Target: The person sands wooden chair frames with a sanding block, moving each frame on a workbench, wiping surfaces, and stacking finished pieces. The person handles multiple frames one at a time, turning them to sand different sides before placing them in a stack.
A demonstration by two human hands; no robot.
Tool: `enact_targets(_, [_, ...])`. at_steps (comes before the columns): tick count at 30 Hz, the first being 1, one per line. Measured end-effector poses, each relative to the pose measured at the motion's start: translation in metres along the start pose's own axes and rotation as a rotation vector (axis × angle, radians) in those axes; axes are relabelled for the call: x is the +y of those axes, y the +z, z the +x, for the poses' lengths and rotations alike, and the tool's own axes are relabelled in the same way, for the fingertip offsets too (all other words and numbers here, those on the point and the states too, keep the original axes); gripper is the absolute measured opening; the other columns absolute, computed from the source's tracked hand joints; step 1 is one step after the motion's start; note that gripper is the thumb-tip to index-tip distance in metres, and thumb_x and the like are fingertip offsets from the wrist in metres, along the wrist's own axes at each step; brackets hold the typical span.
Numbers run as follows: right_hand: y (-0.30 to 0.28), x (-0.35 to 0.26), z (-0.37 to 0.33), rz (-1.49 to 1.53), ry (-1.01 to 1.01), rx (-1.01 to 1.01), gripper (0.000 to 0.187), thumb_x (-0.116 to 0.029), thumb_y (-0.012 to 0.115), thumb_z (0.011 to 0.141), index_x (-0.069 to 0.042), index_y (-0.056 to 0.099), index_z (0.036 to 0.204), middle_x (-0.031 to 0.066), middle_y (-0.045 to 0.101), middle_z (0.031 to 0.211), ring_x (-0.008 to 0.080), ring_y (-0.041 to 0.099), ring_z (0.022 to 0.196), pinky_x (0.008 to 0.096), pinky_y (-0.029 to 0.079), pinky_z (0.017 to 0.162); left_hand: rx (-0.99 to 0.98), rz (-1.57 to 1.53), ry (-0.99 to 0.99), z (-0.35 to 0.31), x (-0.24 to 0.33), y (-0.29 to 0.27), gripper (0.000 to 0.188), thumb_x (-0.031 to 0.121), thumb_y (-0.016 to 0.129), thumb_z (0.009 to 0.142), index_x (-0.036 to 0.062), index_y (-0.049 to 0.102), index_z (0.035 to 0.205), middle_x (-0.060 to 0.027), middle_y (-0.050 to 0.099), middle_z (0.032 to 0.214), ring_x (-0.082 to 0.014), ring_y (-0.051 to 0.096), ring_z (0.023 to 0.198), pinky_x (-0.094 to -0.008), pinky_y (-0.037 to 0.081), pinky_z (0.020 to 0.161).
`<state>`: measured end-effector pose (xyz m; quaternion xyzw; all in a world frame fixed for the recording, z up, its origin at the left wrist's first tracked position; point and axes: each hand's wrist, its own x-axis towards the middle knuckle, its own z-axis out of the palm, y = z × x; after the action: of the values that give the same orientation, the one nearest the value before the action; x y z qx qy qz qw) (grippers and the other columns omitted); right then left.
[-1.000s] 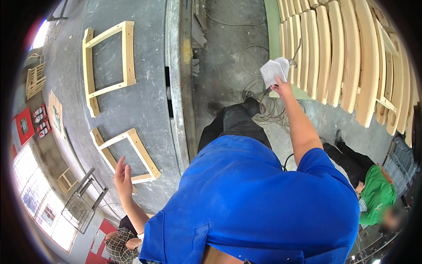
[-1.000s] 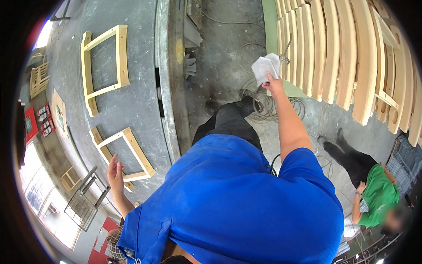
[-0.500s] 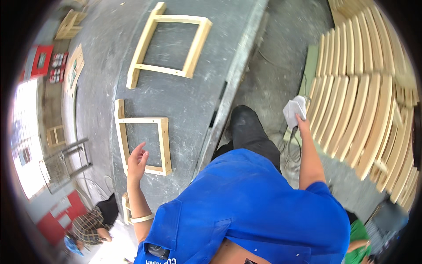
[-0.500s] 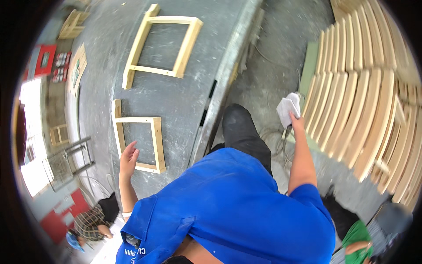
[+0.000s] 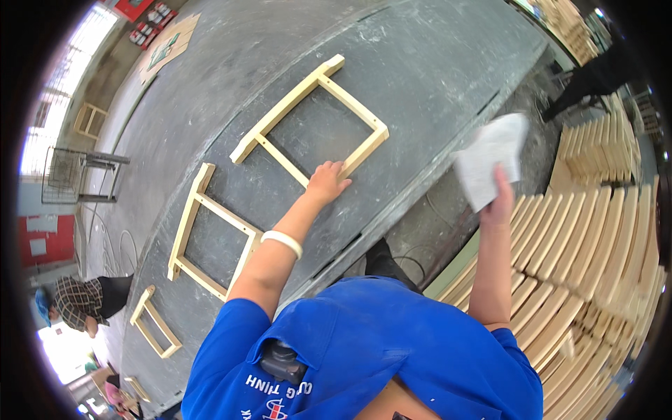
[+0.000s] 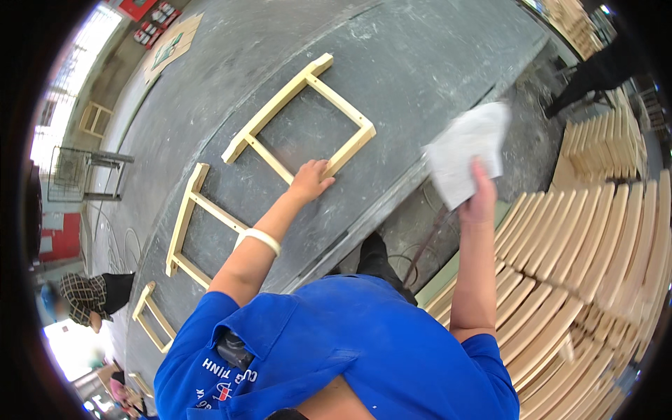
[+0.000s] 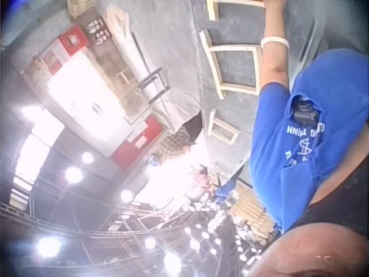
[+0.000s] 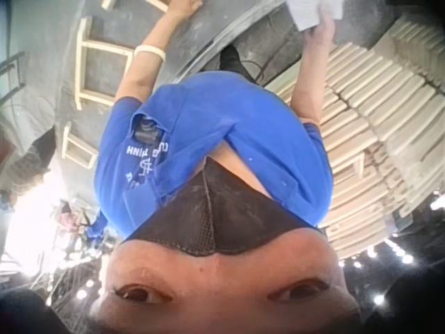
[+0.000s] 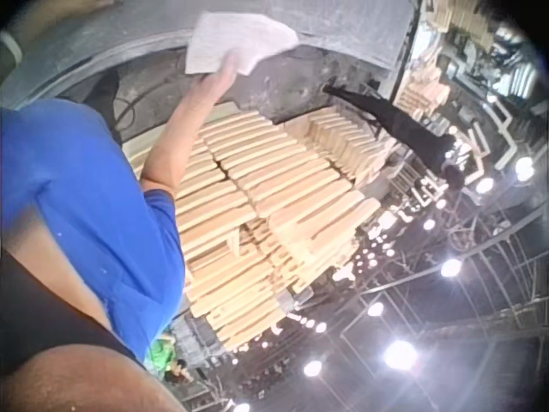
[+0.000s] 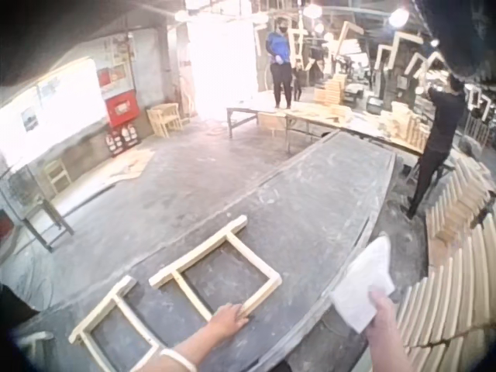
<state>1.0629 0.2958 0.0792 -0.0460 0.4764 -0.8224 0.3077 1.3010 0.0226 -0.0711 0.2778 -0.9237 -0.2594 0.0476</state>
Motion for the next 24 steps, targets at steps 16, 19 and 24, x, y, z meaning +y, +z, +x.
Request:
enact_targets(16, [0.05, 0.05, 0.143, -1.411, 0.153, -0.335, 0.044, -0.019, 0.052, 0.092, 0.004, 0.042, 0.128, 0.0255, 0.059, 0.118, 0.0353, 0.059, 0.11, 0.0417, 0.044, 0.095, -0.155, -0.026, -0.279, 0.008, 0.004, 0.022, 0.034, 0.028, 0.064, 0.085, 0.0054, 0.051, 0.106, -0.0169, 0.06, 0.1, -0.0362, 0.06, 0.094, -0.0458, 0.049, 0.08])
enact_targets(19, [0.062, 0.018, 0.119, -1.266, 0.231, -0.691, 0.044, -0.016, 0.053, 0.091, 0.002, 0.044, 0.13, 0.021, 0.059, 0.121, 0.029, 0.056, 0.115, 0.0385, 0.042, 0.099, -0.142, -0.039, -0.264, 0.015, 0.024, -0.031, 0.042, 0.034, 0.068, 0.08, 0.0051, 0.05, 0.106, -0.0195, 0.063, 0.096, -0.0367, 0.062, 0.092, -0.0459, 0.049, 0.079])
enact_targets(24, [0.061, -0.031, 0.058, -1.101, 0.486, -0.879, 0.044, -0.015, 0.056, 0.089, 0.001, 0.048, 0.13, 0.0164, 0.059, 0.123, 0.0233, 0.055, 0.114, 0.0357, 0.041, 0.099, -0.064, 0.26, -0.24, 0.062, 0.034, -0.16, 0.048, 0.027, 0.073, 0.069, 0.0029, 0.051, 0.104, -0.0233, 0.063, 0.089, -0.0387, 0.063, 0.089, -0.0452, 0.052, 0.077])
